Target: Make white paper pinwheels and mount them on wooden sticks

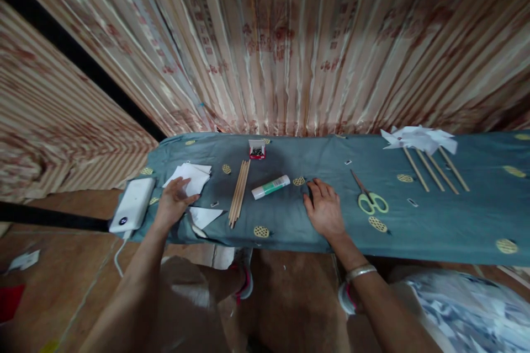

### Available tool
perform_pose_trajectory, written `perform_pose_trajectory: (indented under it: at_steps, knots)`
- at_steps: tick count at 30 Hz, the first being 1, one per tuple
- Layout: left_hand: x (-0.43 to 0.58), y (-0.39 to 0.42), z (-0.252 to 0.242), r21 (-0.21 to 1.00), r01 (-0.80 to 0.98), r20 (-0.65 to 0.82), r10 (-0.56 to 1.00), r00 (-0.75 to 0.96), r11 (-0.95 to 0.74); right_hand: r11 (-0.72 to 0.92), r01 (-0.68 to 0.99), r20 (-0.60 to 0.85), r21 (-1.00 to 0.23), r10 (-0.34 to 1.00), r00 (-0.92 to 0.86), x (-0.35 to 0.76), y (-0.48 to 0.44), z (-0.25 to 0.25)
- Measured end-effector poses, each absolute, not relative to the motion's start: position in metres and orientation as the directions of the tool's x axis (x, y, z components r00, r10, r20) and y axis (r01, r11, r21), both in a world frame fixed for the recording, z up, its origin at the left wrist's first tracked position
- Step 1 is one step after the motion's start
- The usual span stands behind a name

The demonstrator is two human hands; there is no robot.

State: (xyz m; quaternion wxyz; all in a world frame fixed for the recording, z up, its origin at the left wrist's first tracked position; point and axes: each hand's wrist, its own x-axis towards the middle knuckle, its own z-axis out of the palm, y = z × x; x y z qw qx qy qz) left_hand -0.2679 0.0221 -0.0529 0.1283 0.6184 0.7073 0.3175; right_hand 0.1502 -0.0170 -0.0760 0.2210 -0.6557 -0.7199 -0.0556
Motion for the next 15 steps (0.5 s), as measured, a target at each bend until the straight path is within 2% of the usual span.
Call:
perform_pose_trajectory:
  at_steps: [10,15]
  knots:
    - [-0.264,0.018,-0.037,0.764,0.638,0.135,0.944,-0.300,0.094,0.145,0.956,0.399,-0.254,0.917,-0.033,0.151,-0.018,-0.077]
    - [-0.260,0.010,-0.025,0.717,0.697,0.230,0.933,-0.276,0.029,0.152,0.956,0.397,-0.250,0.917,-0.042,0.151,-0.017,-0.077]
